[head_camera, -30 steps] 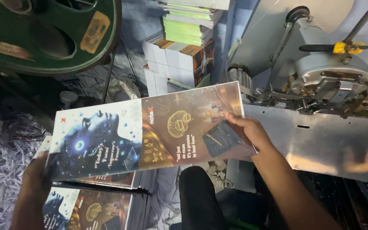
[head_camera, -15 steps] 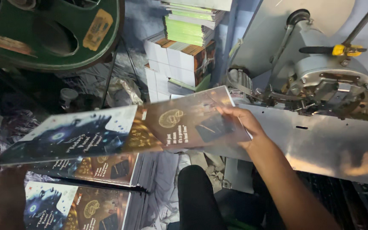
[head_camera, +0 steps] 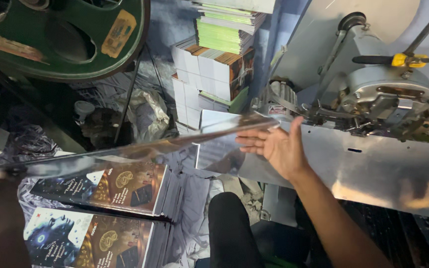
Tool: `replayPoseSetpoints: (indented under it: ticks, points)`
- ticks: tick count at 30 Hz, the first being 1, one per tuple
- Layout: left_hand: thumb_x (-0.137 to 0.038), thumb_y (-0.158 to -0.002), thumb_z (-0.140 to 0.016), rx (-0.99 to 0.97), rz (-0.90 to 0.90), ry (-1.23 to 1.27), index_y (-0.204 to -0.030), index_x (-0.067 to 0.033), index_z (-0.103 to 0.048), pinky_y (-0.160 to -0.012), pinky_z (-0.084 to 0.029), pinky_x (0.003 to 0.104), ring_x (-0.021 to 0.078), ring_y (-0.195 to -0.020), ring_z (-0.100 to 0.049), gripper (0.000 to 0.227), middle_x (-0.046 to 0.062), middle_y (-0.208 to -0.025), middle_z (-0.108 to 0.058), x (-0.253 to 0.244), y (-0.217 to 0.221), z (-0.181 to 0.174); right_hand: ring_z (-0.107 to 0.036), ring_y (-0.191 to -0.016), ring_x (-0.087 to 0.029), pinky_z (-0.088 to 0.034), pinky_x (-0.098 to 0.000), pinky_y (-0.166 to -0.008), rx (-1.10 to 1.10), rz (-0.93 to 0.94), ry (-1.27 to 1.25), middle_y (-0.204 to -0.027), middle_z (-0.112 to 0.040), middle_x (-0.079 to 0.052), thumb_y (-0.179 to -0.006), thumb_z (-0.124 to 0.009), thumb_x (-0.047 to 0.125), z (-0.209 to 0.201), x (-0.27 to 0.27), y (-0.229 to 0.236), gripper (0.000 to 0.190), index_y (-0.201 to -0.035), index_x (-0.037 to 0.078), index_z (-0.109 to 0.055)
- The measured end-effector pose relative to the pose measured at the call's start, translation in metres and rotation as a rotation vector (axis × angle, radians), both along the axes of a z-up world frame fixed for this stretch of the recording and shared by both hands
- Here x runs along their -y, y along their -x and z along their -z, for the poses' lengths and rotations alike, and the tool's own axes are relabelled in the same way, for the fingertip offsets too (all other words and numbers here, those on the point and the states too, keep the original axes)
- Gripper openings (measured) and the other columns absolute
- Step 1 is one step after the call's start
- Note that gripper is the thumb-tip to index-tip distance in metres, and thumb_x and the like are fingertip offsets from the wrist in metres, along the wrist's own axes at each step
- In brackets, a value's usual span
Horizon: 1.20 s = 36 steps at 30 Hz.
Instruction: The person repeatedly picks up a book, places it into a binding machine, operates the machine to stitch the spine, and then removes the finished book to a stack. This cycle is performed multiple times throughout the clip.
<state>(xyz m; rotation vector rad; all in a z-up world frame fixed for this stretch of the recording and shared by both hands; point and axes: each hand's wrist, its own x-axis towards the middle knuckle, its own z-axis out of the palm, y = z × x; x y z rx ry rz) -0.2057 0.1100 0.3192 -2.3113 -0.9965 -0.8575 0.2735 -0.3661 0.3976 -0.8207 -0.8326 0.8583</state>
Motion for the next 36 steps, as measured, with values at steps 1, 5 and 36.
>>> replayPoseSetpoints:
  ticks: [1, 5, 36]
  points:
    - [-0.005, -0.122, -0.045, -0.002, -0.022, 0.067, -0.127, -0.003, -0.066, -0.11, -0.051, 0.033, 0.0272, -0.122, -0.064, 0.022, 0.014, -0.131, -0.064, -0.006, 0.008, 0.006, -0.07, -0.117, -0.034, -0.056, -0.0461, -0.101, 0.131, 0.018, 0.013, -0.132, -0.066, -0.026, -0.088, -0.037, 0.08, -0.001, 0.001, -0.002, 0.098, -0.14, -0.002, -0.051]
    - [-0.005, -0.126, -0.045, 0.468, 0.24, 0.604, -0.122, 0.0024, -0.064, -0.104, -0.048, 0.038, 0.0324, -0.11, -0.058, 0.021, 0.018, -0.118, -0.063, -0.036, 0.016, 0.025, -0.071, -0.092, -0.029, -0.06, -0.0433, -0.084, 0.333, 0.162, 0.141, -0.105, -0.07, -0.021, -0.102, -0.06, 0.049, 0.009, 0.002, -0.006, 0.056, -0.122, -0.004, -0.056]
    - [0.009, -0.11, -0.045, -0.175, 0.027, -0.023, -0.133, -0.0088, -0.062, -0.11, -0.048, 0.033, 0.0247, -0.12, -0.063, 0.033, 0.011, -0.13, -0.063, -0.057, 0.007, 0.019, -0.068, -0.115, -0.02, -0.048, -0.0394, -0.107, -0.04, -0.037, 0.242, -0.124, -0.074, -0.013, -0.088, -0.069, 0.0, 0.025, 0.016, -0.009, 0.038, -0.126, -0.002, -0.07]
